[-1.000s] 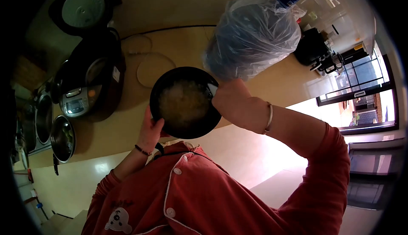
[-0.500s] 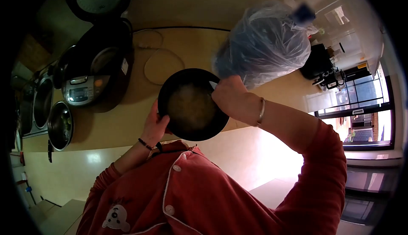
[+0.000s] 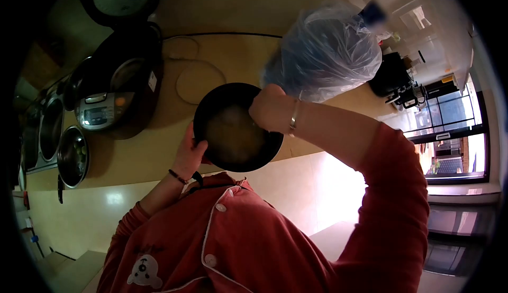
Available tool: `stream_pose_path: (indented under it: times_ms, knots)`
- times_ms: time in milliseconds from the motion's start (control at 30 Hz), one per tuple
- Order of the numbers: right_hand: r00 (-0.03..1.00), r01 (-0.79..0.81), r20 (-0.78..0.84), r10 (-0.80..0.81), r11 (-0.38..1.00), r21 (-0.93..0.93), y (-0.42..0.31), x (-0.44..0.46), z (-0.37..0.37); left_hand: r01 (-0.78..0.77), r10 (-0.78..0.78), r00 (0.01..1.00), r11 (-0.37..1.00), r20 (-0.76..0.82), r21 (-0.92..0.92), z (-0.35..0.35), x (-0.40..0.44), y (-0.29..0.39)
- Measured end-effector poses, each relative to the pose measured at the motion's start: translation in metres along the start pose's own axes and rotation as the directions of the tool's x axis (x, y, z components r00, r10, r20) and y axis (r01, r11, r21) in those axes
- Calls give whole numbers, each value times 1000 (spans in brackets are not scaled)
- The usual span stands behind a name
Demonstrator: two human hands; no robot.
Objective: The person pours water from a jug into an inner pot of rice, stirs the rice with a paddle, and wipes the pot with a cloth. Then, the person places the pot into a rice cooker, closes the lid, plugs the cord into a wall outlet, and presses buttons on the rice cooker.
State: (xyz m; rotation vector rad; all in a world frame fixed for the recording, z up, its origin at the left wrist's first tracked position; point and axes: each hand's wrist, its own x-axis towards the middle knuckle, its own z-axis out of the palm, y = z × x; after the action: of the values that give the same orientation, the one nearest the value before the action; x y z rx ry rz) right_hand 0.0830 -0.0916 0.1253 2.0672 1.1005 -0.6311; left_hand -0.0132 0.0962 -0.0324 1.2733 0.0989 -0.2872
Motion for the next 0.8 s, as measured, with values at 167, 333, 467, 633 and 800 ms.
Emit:
stream_pose_path:
  times_ms: [167, 333, 467, 633, 800]
  knots:
    - [996, -45, 82, 45, 999, -6, 13, -4, -26, 42, -42, 999, 999, -35, -3, 0, -1, -1]
    - [1000, -7, 14, 7, 1000, 3, 4, -13, -39, -23, 22, 1000, 1000, -8, -22, -1, 1, -2]
    - [984, -35, 173, 32, 999, 20, -1, 20, 0, 74, -74, 997, 997, -16, -8, 1, -2, 11]
    - [999, 5, 37, -12, 985, 170, 18, -13, -39, -71, 71, 997, 996, -1, 62, -3, 2, -12]
    - [984, 8, 177, 5, 997, -76, 8, -7, -40, -68, 69, 998, 996, -10, 52, -2, 1, -6]
